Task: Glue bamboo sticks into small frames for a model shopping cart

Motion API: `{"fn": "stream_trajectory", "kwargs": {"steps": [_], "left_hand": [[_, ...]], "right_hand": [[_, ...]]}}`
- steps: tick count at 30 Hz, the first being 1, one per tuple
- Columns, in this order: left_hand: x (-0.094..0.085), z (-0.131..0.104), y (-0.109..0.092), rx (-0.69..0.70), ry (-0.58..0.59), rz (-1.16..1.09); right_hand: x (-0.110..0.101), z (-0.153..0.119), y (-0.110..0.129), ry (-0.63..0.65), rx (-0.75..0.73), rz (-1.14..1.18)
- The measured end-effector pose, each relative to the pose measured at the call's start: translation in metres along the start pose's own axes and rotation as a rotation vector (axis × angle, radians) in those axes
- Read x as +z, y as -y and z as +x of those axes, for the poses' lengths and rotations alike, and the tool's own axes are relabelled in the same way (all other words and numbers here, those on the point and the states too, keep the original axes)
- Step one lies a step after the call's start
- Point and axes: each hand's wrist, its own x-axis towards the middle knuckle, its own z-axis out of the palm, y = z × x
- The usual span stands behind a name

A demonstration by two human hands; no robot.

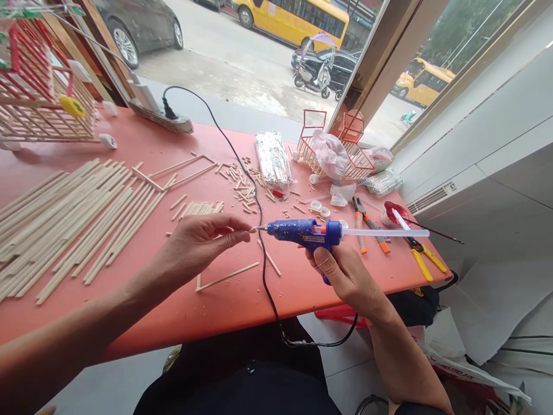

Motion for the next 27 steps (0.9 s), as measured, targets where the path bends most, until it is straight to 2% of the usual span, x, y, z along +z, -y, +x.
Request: {"fn": "stream_trajectory", "kwargs": {"steps": [9, 27], "left_hand": [[-0.0005, -0.0007, -0.0024, 0.013, 0.008, 0.016], [0.0004, -0.0008, -0.0049, 0.012, 0.003, 0.02]], "right_hand": [[0.001, -0.0008, -0.0007, -0.038, -0.023, -0.021], [0.0023, 0.0007, 0.0061, -0.024, -0.052, -0.101]]}}
